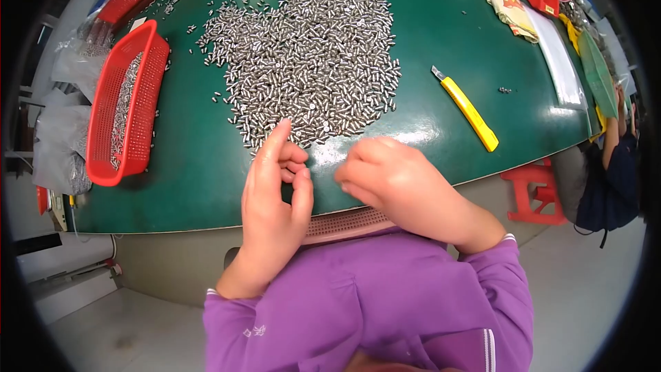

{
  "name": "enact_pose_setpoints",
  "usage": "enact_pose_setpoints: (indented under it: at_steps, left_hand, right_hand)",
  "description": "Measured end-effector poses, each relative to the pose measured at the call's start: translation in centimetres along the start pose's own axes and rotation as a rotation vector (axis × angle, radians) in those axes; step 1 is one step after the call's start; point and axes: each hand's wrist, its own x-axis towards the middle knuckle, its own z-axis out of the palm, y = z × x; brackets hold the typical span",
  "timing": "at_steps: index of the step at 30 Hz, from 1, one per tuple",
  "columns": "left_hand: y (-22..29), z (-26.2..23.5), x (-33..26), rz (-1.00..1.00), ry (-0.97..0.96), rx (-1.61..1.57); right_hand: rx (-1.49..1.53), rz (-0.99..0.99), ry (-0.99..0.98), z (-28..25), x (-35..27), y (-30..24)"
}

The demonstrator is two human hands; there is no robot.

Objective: Inspecting and sorting small cylindrical metal components from a pile on a workbench.

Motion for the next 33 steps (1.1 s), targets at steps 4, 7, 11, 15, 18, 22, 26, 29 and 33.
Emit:
enact_pose_setpoints:
  at_steps: [4,7,11,15,18,22,26,29,33]
  left_hand:
    - [-0.1,0.8,0.2,0.028,-0.036,0.097]
    - [0.1,1.6,0.8,0.084,-0.032,0.151]
    - [0.0,2.4,1.4,0.18,-0.03,0.19]
    - [-0.1,2.6,1.4,0.141,-0.045,0.154]
    - [-0.3,2.6,1.2,0.114,-0.037,0.112]
    - [-0.4,2.8,1.3,0.068,0.004,0.103]
    - [-0.4,3.0,1.7,0.103,-0.004,0.115]
    - [-0.6,2.9,1.4,0.081,0.009,0.08]
    - [-0.6,2.9,1.1,0.098,0.03,0.063]
  right_hand:
    - [0.079,-0.05,-0.086,-0.7,-1.9,-0.8]
    - [0.144,-0.042,0.005,-1.2,-1.9,-0.8]
    - [-0.065,0.064,0.317,-0.3,0.3,0.5]
    - [-0.136,0.047,0.324,0.8,1.2,1.0]
    - [-0.137,0.016,0.306,1.0,1.7,1.0]
    - [-0.128,-0.002,0.284,0.8,1.8,1.1]
    - [-0.085,0.026,0.299,0.9,2.0,1.0]
    - [-0.047,0.061,0.302,0.9,1.9,1.0]
    - [0.009,0.147,0.319,0.6,2.2,0.8]
